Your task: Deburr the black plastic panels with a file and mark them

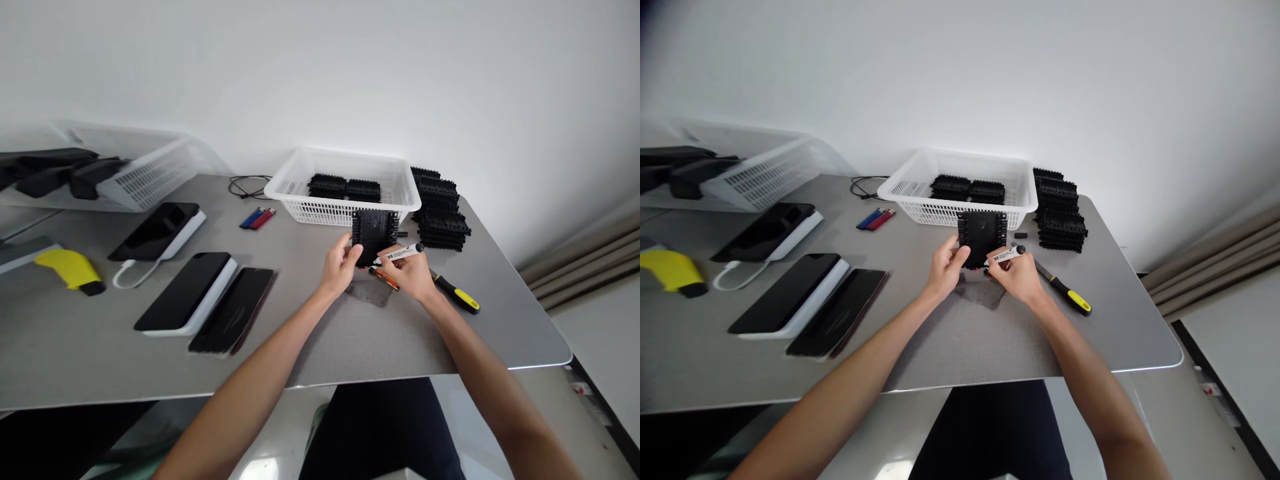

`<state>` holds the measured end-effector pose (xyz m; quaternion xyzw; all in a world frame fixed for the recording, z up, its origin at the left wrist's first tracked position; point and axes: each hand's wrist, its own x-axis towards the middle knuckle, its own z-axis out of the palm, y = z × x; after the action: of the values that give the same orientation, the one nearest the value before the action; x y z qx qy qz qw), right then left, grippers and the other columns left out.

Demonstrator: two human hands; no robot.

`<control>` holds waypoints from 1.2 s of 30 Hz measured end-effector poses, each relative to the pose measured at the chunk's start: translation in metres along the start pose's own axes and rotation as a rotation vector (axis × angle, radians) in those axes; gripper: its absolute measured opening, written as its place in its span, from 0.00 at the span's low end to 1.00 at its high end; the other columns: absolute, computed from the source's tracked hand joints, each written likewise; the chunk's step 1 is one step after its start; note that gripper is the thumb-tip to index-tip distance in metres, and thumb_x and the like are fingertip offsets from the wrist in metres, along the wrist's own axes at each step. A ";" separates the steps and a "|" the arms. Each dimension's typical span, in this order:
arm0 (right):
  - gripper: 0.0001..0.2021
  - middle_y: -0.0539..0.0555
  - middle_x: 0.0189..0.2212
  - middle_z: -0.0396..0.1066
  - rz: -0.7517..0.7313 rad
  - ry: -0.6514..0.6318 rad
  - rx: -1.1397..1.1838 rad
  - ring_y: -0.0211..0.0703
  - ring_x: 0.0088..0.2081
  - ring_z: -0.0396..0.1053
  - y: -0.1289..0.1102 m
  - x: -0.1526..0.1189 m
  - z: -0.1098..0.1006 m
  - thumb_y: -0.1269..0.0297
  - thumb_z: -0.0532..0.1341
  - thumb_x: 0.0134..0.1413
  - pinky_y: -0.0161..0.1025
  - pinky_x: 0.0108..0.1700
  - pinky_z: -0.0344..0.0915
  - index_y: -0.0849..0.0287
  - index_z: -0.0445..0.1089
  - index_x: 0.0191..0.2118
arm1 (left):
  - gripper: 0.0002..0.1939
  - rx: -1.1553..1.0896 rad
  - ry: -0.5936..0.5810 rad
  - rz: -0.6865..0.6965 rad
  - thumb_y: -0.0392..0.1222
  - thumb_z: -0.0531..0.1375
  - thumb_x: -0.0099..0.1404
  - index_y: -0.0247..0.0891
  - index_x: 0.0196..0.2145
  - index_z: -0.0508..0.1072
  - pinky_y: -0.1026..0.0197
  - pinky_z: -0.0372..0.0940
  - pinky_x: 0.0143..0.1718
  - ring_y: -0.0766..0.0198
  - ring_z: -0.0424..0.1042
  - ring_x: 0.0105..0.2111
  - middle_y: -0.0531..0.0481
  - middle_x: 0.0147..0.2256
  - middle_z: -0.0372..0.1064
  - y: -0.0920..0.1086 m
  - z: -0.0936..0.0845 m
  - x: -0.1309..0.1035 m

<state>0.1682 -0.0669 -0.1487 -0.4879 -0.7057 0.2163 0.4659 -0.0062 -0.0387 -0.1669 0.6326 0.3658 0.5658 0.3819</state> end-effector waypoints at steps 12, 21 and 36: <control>0.10 0.55 0.33 0.77 -0.130 0.160 0.063 0.39 0.28 0.73 -0.014 -0.004 -0.009 0.62 0.60 0.56 0.37 0.31 0.70 0.58 0.76 0.39 | 0.25 -0.149 0.014 -0.072 0.60 0.59 0.61 0.36 0.45 0.71 0.65 0.64 0.18 0.68 0.66 0.18 0.52 0.25 0.68 0.000 0.002 0.005; 0.10 0.54 0.32 0.78 -0.334 0.162 -0.245 0.38 0.28 0.72 -0.008 -0.004 -0.006 0.65 0.58 0.58 0.38 0.34 0.71 0.57 0.77 0.41 | 0.22 -0.195 -0.031 -0.139 0.57 0.61 0.61 0.34 0.42 0.70 0.64 0.67 0.16 0.65 0.69 0.16 0.52 0.22 0.70 0.009 0.006 0.001; 0.12 0.55 0.38 0.78 -0.277 0.237 -0.191 0.45 0.39 0.75 -0.016 -0.005 -0.012 0.63 0.57 0.60 0.45 0.45 0.73 0.54 0.77 0.43 | 0.23 -0.271 -0.023 -0.200 0.58 0.61 0.60 0.35 0.41 0.70 0.64 0.67 0.16 0.66 0.69 0.17 0.52 0.24 0.70 0.000 0.011 0.000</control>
<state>0.1708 -0.0800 -0.1331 -0.4504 -0.7235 0.0236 0.5226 0.0051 -0.0397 -0.1675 0.5423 0.3430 0.5618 0.5221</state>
